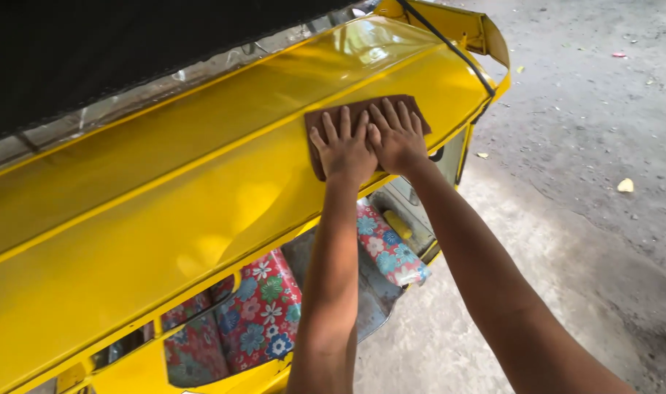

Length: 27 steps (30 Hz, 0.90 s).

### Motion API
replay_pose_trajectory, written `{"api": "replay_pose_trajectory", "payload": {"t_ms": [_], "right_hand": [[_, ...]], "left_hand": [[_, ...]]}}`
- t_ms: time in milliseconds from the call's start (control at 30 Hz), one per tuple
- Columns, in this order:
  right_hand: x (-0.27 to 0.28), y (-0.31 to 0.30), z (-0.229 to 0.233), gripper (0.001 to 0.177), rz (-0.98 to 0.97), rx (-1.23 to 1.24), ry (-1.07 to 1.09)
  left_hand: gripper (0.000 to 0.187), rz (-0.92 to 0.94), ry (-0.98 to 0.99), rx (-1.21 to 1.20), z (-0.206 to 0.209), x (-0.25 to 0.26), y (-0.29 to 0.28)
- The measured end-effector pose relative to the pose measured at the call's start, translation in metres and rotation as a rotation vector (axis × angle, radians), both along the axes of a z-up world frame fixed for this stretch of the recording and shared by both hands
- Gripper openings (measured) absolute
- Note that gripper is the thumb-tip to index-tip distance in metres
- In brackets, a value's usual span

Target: Sanding the yellow roof of a motorized tricycle using sandpaper.

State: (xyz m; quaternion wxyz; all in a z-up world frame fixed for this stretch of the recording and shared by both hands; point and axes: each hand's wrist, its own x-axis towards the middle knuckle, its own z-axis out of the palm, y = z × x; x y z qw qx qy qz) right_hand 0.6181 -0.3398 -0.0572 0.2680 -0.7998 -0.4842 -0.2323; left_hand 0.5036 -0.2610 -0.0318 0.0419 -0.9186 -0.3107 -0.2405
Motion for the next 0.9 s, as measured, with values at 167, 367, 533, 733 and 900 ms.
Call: {"api": "replay_pose_trajectory", "payload": {"t_ms": [167,367,533,733,900], "right_hand": [[0.011,0.004,0.006,0.062,-0.009,-0.052,0.026],[0.069,0.018,0.022,0.062,0.028,-0.065,0.051],[0.146,0.040,0.037,0.060,0.046,-0.108,0.037],[0.240,0.071,0.065,0.057,0.120,-0.156,-0.001],[0.265,0.084,0.083,0.055,0.147,-0.288,0.028]], "left_hand": [[0.060,-0.001,0.051,-0.020,0.006,0.007,0.001],[0.064,0.030,0.134,-0.083,0.029,0.057,0.011],[0.060,0.063,0.148,-0.139,0.042,0.130,0.029],[0.069,0.135,0.289,-0.281,0.075,0.217,0.052],[0.060,0.129,0.223,-0.336,0.080,0.243,0.066]]}}
